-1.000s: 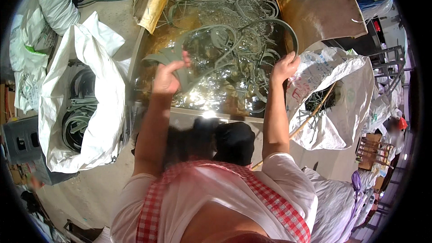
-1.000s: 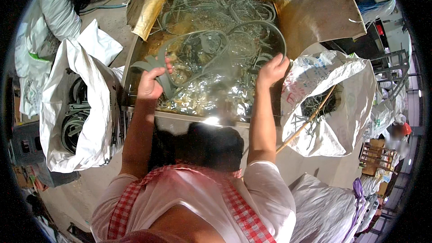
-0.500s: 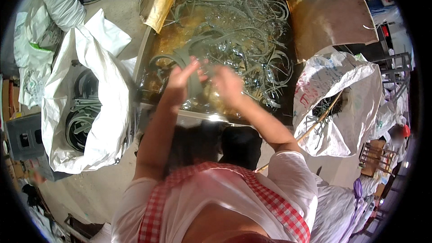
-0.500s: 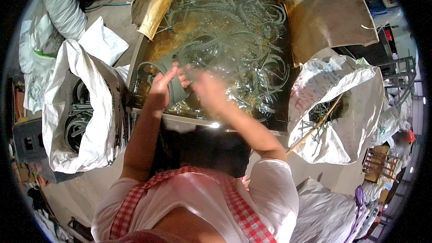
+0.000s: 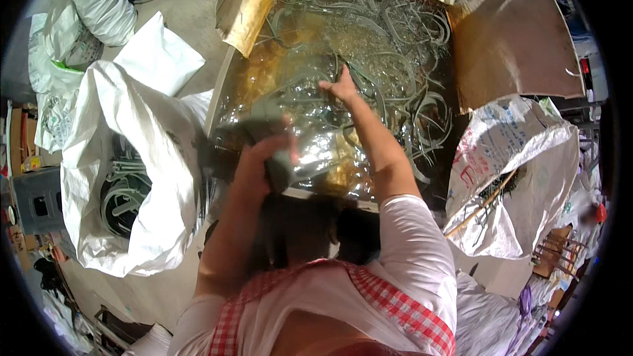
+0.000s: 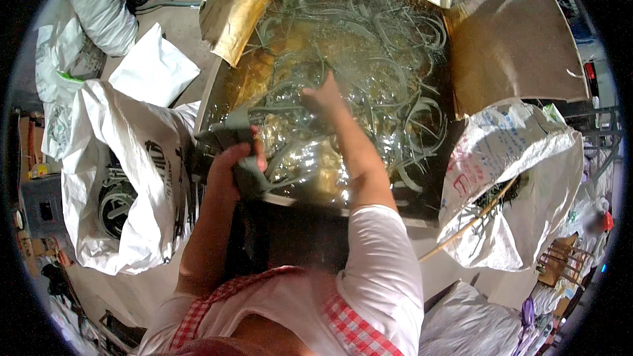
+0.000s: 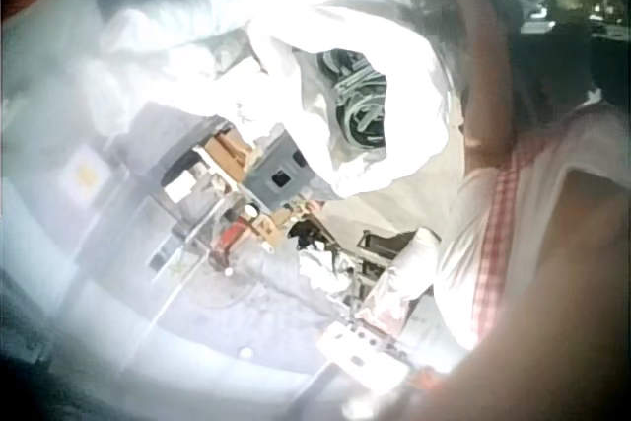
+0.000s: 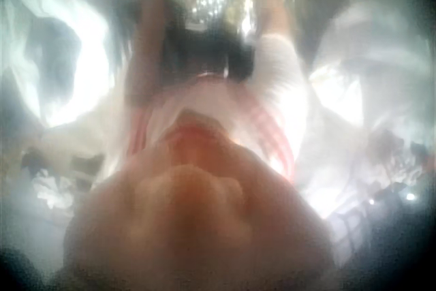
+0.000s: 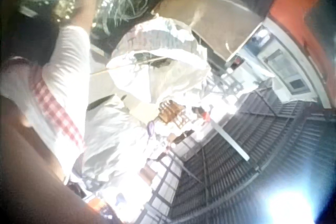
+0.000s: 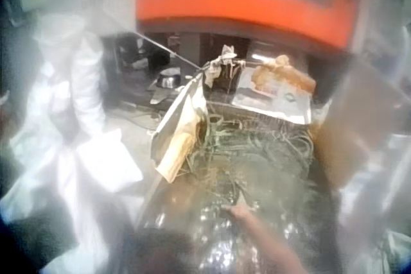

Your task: The person takes curved green plastic parts from a tray of water, wipes them with their hands to remove residue, and places them into a large white bag.

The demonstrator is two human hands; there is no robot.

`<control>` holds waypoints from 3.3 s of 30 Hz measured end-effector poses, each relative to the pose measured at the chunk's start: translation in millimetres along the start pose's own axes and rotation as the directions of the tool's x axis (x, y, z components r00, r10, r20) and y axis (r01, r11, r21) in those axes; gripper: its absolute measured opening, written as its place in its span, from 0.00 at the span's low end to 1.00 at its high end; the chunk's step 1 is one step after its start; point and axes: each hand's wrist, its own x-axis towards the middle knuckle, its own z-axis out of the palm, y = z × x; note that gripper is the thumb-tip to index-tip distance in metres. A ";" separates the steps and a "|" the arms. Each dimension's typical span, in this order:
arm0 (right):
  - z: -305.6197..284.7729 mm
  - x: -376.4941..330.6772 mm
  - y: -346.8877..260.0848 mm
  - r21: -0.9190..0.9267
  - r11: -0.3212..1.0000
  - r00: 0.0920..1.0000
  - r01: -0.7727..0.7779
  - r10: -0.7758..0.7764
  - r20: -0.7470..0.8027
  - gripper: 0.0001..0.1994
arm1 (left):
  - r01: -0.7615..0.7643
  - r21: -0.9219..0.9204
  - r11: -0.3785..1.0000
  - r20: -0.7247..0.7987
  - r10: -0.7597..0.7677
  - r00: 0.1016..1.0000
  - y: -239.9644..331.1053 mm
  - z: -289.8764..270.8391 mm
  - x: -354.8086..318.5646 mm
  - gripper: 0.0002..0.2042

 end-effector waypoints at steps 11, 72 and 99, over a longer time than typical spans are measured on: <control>-29.6 -3.7 -71.5 0.407 0.912 0.997 0.044 -0.013 -0.079 0.13 | -0.178 0.300 0.937 -0.011 0.190 0.982 -0.1 5.2 5.3 0.17; -124.3 -177.3 -199.7 -0.337 0.143 0.320 0.931 -0.766 0.557 0.20 | 0.046 -0.018 0.999 0.555 -0.028 0.831 -12.6 41.5 -1.8 0.23; -78.0 -159.2 -158.2 0.018 0.712 0.651 0.702 -0.652 0.390 0.18 | 0.295 0.009 0.955 0.864 -0.156 0.478 -49.2 25.9 -5.5 0.32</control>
